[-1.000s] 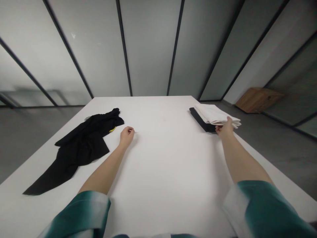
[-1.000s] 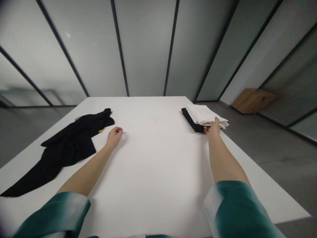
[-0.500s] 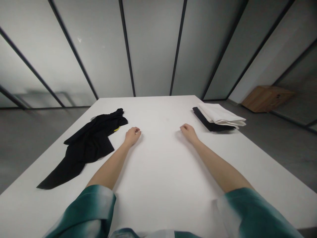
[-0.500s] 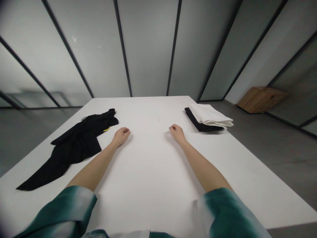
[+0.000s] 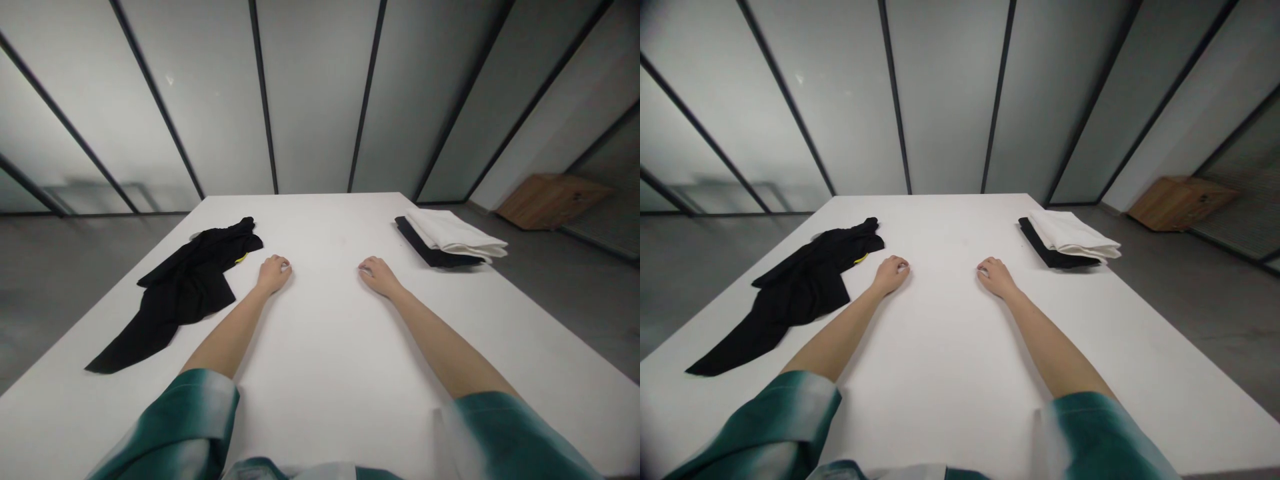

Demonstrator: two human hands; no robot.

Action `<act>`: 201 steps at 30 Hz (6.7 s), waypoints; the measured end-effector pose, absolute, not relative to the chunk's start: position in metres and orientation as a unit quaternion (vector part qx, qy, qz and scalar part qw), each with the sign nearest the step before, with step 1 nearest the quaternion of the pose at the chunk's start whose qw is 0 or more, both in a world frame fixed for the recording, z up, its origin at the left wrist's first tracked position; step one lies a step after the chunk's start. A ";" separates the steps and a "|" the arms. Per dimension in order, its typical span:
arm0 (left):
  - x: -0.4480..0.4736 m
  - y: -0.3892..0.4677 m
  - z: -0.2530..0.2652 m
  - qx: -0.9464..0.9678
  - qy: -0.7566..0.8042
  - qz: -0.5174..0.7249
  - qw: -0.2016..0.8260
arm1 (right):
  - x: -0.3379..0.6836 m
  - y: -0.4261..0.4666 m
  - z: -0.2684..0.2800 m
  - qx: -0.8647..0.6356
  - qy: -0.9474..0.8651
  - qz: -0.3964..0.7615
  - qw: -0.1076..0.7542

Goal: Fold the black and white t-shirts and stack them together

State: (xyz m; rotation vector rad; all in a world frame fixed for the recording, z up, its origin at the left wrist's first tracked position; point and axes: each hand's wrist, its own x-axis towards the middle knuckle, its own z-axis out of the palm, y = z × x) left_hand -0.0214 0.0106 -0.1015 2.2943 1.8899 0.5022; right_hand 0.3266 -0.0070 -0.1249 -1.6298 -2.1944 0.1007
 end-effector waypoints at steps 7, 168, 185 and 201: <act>-0.022 0.011 -0.102 0.762 0.624 0.162 0.062 | 0.327 -0.008 -0.126 -0.584 -0.786 0.034 0.202; -0.068 -0.008 -0.081 0.846 0.509 0.108 0.117 | 0.364 -0.041 -0.086 -0.619 -0.785 -0.032 0.009; -0.054 0.003 -0.079 0.857 0.500 0.093 0.090 | 0.312 -0.025 -0.102 -0.590 -0.807 -0.004 0.034; -0.088 -0.005 -0.054 0.734 0.655 0.174 0.049 | 0.367 -0.009 -0.052 -0.717 -0.673 0.071 0.169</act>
